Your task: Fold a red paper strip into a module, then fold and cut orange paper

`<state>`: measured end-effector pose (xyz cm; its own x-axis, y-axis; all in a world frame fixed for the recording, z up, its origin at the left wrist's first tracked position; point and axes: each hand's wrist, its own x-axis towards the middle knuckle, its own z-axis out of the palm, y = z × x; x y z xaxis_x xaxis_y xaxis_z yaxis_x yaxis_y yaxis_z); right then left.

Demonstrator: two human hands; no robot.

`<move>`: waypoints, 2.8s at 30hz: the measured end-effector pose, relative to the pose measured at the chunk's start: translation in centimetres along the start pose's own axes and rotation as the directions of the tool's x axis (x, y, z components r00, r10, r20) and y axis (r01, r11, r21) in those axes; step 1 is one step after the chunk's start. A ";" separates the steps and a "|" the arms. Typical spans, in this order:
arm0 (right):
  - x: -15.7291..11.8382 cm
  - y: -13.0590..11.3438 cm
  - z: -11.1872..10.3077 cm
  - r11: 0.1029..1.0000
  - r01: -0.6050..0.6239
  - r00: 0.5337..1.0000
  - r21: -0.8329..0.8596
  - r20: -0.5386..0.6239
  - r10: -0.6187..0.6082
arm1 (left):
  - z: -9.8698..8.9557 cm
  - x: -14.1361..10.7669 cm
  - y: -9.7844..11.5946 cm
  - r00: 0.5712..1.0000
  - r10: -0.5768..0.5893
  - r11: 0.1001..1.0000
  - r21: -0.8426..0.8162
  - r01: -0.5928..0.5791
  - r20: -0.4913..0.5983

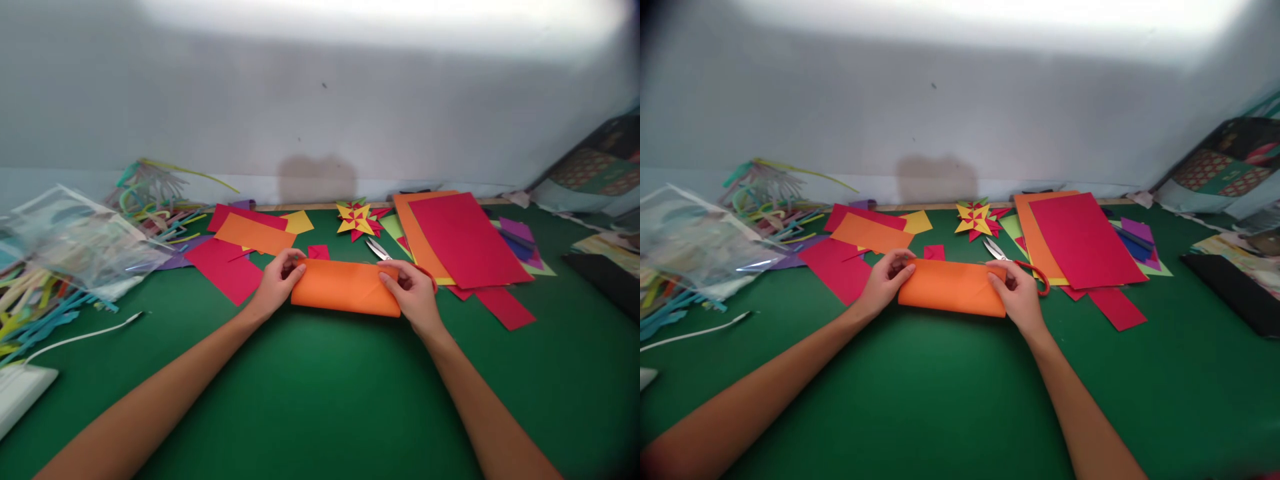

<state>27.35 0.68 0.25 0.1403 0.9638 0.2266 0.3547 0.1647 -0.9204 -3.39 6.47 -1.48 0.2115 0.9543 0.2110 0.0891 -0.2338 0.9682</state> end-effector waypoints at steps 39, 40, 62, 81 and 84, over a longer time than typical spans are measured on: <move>0.0 -0.1 0.0 1.000 0.015 1.000 0.001 -0.003 -0.015 | 0.1 -0.2 0.4 0.999 -0.038 0.999 -0.024 0.038 -0.018; 0.0 -0.1 0.0 1.000 0.014 1.000 -0.002 -0.003 -0.014 | 0.1 -0.2 0.3 0.999 -0.038 0.999 -0.026 0.037 -0.017; -0.1 0.0 0.2 1.000 -0.018 1.000 0.023 -0.009 0.018 | 0.2 -0.2 0.7 0.999 0.006 1.000 0.031 -0.005 -0.042; 0.0 -0.2 0.3 0.975 -0.111 0.994 0.192 0.022 0.108 | 0.0 -0.4 0.6 0.991 0.077 0.990 0.125 -0.063 -0.109; 0.0 -0.2 0.2 0.983 -0.091 0.996 0.162 0.015 0.090 | 0.0 -0.3 0.7 0.990 0.089 0.987 0.141 -0.073 -0.112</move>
<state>27.12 0.67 0.35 0.1573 0.9778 0.1382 0.1861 0.1081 -0.9766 -3.38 5.98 -0.87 0.1079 0.9445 0.3102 0.2096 -0.3266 0.9216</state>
